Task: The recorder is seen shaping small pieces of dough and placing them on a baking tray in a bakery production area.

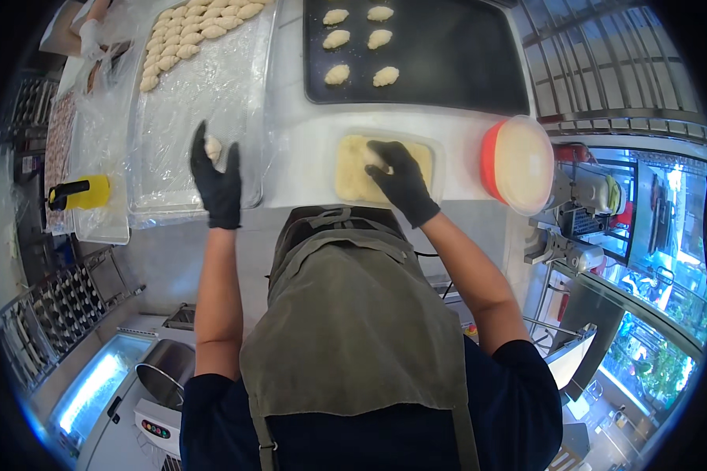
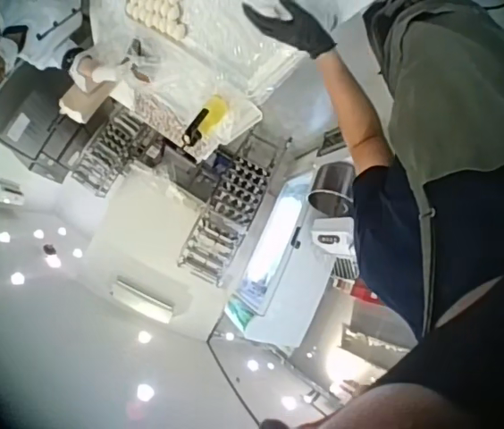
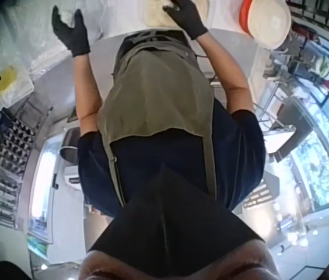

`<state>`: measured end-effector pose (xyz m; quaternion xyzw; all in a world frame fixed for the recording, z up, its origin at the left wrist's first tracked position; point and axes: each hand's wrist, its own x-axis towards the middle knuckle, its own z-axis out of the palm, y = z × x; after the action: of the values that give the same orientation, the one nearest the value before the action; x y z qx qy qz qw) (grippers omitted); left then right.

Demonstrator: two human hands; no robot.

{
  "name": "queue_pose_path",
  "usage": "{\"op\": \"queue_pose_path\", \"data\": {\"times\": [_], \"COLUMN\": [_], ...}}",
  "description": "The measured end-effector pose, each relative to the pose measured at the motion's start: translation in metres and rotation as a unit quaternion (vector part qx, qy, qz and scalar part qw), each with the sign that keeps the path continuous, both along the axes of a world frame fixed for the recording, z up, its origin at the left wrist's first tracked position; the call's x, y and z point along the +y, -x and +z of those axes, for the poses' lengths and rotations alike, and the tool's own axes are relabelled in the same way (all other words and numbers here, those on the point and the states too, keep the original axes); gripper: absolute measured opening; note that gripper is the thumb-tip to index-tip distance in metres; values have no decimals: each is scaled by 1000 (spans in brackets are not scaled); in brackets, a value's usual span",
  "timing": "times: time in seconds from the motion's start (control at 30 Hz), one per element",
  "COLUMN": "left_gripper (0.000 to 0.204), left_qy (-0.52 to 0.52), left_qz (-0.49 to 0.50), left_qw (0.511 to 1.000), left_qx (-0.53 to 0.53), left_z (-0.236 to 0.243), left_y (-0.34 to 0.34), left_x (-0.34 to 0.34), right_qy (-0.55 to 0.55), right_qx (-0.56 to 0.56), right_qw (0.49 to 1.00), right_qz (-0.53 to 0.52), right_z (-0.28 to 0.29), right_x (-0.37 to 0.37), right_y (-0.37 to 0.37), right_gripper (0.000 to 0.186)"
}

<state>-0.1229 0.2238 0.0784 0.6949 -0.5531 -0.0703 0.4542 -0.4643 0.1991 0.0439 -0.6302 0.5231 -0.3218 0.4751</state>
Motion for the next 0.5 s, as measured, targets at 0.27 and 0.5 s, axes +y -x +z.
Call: {"op": "queue_pose_path", "data": {"times": [0.27,0.5], "left_gripper": [74,66], "left_qy": [-254,-156], "left_qz": [111,33], "left_qw": [960,980], "left_qx": [-40,-120], "left_z": [-69,-88], "left_y": [-88,-77], "left_x": [21,3], "right_qy": [100,86], "right_qx": [136,91], "right_qw": [977,982], "right_qz": [134,141], "right_z": [-35,-27], "right_x": [-12,-9], "right_y": [-8,-19], "right_gripper": [38,33]}}
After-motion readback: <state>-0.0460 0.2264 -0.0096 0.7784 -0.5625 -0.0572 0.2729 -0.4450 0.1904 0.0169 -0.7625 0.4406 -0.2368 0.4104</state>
